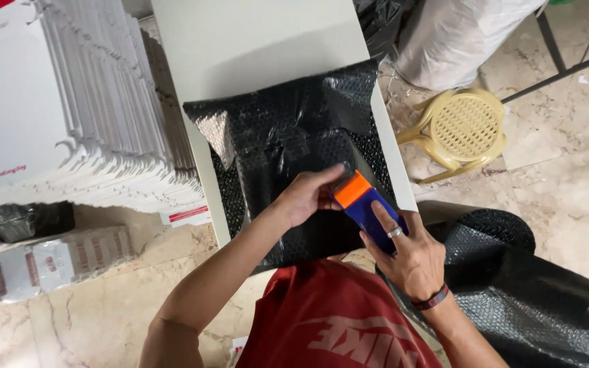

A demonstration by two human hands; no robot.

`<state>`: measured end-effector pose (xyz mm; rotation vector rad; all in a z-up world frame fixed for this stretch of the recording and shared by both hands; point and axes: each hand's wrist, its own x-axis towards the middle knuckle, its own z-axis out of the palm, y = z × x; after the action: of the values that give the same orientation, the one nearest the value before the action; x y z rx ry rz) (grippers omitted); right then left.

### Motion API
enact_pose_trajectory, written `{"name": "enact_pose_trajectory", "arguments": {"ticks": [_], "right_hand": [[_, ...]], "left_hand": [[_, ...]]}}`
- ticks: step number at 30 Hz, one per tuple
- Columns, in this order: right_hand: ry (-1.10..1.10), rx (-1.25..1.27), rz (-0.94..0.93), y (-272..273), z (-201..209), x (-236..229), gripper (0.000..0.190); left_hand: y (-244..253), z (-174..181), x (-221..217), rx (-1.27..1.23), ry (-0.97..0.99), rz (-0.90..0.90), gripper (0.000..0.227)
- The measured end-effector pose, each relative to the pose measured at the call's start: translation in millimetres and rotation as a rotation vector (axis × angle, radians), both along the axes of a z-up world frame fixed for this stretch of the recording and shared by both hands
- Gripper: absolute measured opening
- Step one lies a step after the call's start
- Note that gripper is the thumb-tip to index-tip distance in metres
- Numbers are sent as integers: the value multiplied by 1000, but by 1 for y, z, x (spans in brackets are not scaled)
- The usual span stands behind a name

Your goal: Wrapping a box in black bubble wrap and securing it thoroughly with packing tape using a handheld dispenser.

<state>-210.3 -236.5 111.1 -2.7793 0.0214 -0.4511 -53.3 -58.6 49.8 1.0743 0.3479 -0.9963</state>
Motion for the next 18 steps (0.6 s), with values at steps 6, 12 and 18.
{"name": "enact_pose_trajectory", "arguments": {"ticks": [6, 12, 18], "right_hand": [[134, 54, -90, 31, 26, 42, 56], [160, -109, -146, 44, 26, 98, 54], [341, -15, -149, 52, 32, 132, 54]], "left_hand": [[4, -16, 35, 305, -536, -20, 17], [10, -37, 129, 801, -1537, -75, 9], [3, -74, 134, 913, -1709, -222, 25]]}}
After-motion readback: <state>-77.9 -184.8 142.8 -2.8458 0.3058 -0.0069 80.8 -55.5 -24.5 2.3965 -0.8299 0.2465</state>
